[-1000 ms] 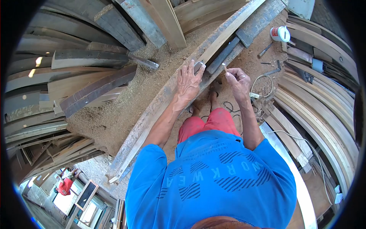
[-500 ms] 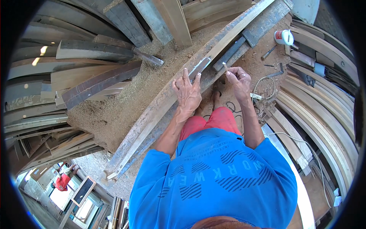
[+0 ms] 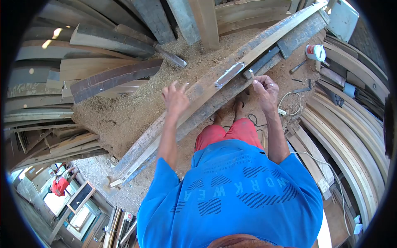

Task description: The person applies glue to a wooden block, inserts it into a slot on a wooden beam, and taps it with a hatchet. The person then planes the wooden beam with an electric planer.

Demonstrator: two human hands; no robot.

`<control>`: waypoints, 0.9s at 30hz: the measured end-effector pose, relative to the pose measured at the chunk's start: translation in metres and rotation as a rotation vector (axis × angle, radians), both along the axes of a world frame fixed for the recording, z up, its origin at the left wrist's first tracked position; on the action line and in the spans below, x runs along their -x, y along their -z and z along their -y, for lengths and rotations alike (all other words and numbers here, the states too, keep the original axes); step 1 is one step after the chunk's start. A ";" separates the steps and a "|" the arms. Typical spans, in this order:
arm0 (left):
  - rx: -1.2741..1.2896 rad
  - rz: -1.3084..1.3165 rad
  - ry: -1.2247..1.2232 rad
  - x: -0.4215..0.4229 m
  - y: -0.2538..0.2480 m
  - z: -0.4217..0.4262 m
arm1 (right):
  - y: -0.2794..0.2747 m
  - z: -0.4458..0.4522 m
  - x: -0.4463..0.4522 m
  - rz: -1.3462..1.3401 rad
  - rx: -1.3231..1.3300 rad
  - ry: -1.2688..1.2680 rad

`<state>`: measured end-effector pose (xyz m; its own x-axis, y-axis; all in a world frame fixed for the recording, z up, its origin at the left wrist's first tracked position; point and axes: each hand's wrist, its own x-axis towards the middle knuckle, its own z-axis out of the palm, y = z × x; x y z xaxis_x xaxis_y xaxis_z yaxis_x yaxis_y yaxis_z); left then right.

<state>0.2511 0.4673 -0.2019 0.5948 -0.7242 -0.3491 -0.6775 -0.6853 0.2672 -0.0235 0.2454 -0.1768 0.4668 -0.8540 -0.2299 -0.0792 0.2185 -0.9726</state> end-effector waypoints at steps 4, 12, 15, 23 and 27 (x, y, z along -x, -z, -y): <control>-0.324 -0.204 -0.061 -0.069 0.071 -0.035 | -0.003 -0.007 -0.009 -0.017 -0.005 -0.020; -0.452 -0.159 0.464 -0.080 0.073 -0.063 | -0.006 -0.001 -0.011 -0.084 0.053 0.003; 0.028 -0.332 0.420 -0.080 0.089 -0.089 | -0.007 0.007 -0.014 -0.139 0.113 0.009; 0.276 -0.372 -0.153 0.007 -0.019 0.067 | -0.003 0.044 -0.021 -0.287 0.212 -0.005; 0.279 -0.252 0.189 0.054 -0.049 0.149 | 0.014 0.082 -0.025 -0.248 0.198 -0.083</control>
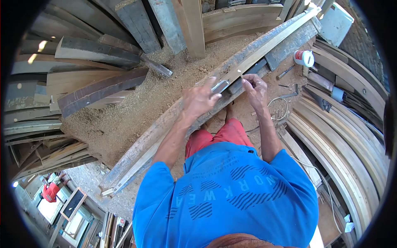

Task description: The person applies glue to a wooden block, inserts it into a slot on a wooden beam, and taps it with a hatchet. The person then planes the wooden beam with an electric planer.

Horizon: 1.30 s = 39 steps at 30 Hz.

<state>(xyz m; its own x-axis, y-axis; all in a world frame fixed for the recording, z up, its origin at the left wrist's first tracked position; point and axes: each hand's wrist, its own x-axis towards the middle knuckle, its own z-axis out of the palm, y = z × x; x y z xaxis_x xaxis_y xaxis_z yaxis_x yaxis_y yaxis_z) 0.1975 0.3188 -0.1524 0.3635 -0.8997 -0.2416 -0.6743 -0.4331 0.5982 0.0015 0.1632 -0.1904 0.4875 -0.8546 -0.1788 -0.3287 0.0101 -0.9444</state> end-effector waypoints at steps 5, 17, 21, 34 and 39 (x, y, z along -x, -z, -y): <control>-0.006 0.098 0.178 0.024 0.033 0.049 | -0.004 0.059 -0.009 -0.078 0.133 -0.118; -0.035 0.213 0.255 0.040 0.030 0.074 | 0.031 0.125 -0.048 0.006 0.370 -0.444; -0.130 0.080 0.214 0.041 0.023 0.072 | 0.022 0.127 -0.047 0.012 0.332 -0.464; 0.121 0.356 -0.866 0.011 0.094 -0.090 | 0.027 0.050 -0.008 -0.122 0.115 -0.623; -0.135 0.377 -0.901 0.020 0.081 -0.092 | 0.016 0.074 -0.013 -0.050 0.064 -0.732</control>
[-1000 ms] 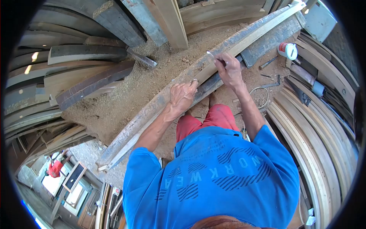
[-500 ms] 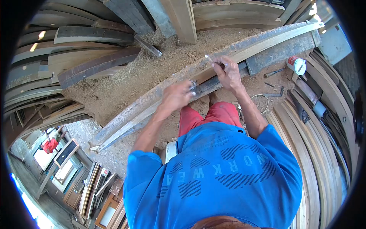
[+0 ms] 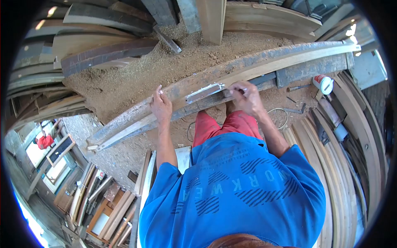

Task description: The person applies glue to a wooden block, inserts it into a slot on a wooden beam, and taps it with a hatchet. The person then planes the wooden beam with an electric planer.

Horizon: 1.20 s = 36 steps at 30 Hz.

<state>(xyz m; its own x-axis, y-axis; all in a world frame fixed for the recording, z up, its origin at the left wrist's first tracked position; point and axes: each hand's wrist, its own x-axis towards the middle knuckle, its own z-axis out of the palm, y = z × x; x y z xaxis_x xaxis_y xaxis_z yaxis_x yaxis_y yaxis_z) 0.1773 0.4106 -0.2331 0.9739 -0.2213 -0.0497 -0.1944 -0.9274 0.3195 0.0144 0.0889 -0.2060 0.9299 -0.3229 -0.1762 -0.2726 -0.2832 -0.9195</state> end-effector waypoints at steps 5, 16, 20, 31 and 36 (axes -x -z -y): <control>0.009 0.029 -0.108 0.008 0.007 0.001 | -0.040 0.026 -0.053 -0.150 0.212 -0.280; 0.095 0.109 -0.131 0.006 0.007 0.001 | -0.021 0.000 -0.115 -0.342 0.375 -0.774; 0.090 0.085 -0.132 0.005 0.001 0.003 | -0.017 -0.025 -0.127 -0.356 0.379 -0.843; 0.119 0.084 -0.132 0.005 0.000 0.003 | -0.007 -0.050 -0.143 -0.353 0.349 -0.966; 0.124 0.100 -0.130 0.006 0.001 0.002 | -0.006 -0.075 -0.151 -0.264 0.178 -0.924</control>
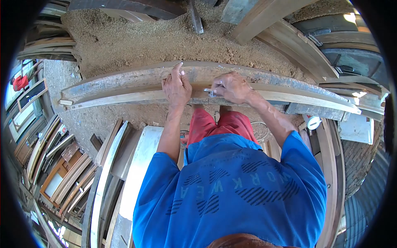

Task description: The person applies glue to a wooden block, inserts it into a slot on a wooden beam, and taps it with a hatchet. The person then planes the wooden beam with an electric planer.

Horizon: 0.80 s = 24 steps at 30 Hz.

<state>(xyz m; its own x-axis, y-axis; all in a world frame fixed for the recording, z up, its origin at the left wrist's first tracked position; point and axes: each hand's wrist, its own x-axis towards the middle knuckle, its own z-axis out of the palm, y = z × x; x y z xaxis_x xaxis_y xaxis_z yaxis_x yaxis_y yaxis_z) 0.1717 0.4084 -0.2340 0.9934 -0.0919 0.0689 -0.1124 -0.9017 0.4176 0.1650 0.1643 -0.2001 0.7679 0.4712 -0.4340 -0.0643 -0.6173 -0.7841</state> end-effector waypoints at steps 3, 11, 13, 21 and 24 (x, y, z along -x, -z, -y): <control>0.008 0.013 -0.004 -0.001 0.000 0.000 | 0.000 -0.001 -0.011 -0.061 -0.108 0.210; 0.116 -0.009 0.043 0.002 0.000 -0.002 | 0.029 0.063 -0.010 0.408 0.057 0.423; 0.138 0.024 0.076 0.001 0.003 -0.005 | 0.015 0.071 -0.003 0.251 0.025 0.584; 0.171 -0.492 0.162 -0.013 -0.034 0.022 | -0.017 0.123 0.075 0.282 0.324 0.947; 0.042 -0.716 0.450 -0.028 -0.027 0.041 | -0.001 0.145 0.141 0.059 0.458 0.991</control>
